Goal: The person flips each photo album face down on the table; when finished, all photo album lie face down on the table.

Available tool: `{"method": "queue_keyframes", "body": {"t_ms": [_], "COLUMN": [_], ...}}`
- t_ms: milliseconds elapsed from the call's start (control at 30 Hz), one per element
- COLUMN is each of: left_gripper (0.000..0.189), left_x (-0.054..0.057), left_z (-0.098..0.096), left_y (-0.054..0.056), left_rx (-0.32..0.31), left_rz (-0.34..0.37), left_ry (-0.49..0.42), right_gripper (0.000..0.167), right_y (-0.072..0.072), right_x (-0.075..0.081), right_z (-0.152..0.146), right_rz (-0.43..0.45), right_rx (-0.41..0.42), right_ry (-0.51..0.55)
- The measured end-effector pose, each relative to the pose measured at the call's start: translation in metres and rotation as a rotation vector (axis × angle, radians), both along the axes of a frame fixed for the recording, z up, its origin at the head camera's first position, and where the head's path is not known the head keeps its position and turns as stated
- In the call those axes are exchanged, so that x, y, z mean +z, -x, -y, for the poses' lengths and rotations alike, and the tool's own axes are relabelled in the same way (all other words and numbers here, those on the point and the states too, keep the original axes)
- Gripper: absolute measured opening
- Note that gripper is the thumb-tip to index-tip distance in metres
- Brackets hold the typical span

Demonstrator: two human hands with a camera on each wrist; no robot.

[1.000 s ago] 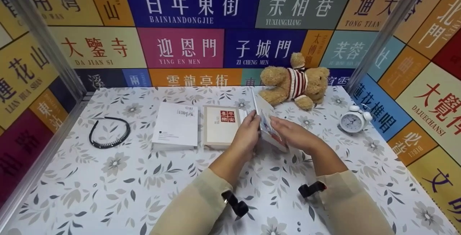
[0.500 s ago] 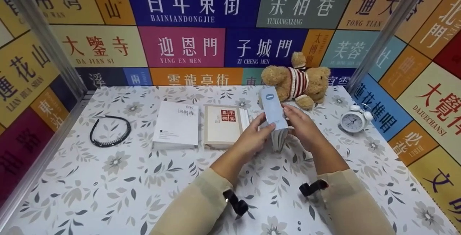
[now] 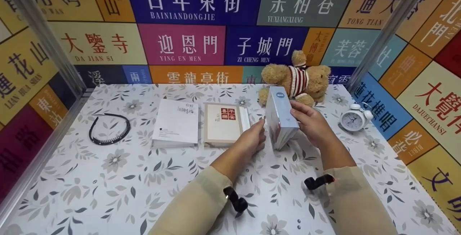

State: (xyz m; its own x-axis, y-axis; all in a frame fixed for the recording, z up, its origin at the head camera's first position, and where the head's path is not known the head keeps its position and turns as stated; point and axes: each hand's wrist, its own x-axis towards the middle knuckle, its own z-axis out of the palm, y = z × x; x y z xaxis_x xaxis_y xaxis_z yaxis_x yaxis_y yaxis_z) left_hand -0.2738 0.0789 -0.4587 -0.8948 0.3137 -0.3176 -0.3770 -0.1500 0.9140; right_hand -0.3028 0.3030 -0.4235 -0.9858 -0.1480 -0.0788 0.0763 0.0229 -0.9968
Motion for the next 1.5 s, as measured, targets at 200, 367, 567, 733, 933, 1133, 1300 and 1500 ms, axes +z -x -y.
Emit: {"method": "queue_keyframes", "body": {"t_ms": [200,367,567,733,933,1133,1300,1500], "left_gripper": [0.070,0.073,0.076,0.075,0.077,0.079,0.078,0.069], "left_x": [-0.004,-0.001,0.003,0.004,0.006,0.007,0.011,0.019], "left_z": [0.000,0.001,0.001,0.000,-0.001,0.002,0.010,0.031], "left_y": [0.004,0.003,0.003,0.002,0.002,0.007,0.009,0.014], "left_rx": [0.036,0.036,0.049,0.052,0.041,0.060,0.068,0.135], "left_rz": [0.082,0.060,0.073,0.061,0.025,0.022,0.004,-0.167], "left_ry": [-0.177,-0.170,-0.164,-0.125,-0.087,-0.090,-0.083,0.055], "right_gripper": [0.066,0.067,0.072,0.070,0.071,0.065,0.064,0.056], "right_y": [0.007,0.013,0.018,0.020,0.018,0.017,0.018,0.017], "right_x": [-0.004,-0.014,-0.024,-0.033,-0.036,-0.031,-0.028,-0.022], "right_z": [-0.029,-0.047,-0.057,-0.063,-0.063,-0.063,-0.051,-0.015], "right_rz": [0.024,0.066,0.145,0.200,0.234,0.228,0.176,0.064], "right_rx": [-0.002,-0.041,-0.069,-0.080,-0.066,-0.111,-0.148,-0.193], "right_ry": [0.068,0.051,-0.097,-0.190,-0.252,-0.252,-0.270,-0.317]}}
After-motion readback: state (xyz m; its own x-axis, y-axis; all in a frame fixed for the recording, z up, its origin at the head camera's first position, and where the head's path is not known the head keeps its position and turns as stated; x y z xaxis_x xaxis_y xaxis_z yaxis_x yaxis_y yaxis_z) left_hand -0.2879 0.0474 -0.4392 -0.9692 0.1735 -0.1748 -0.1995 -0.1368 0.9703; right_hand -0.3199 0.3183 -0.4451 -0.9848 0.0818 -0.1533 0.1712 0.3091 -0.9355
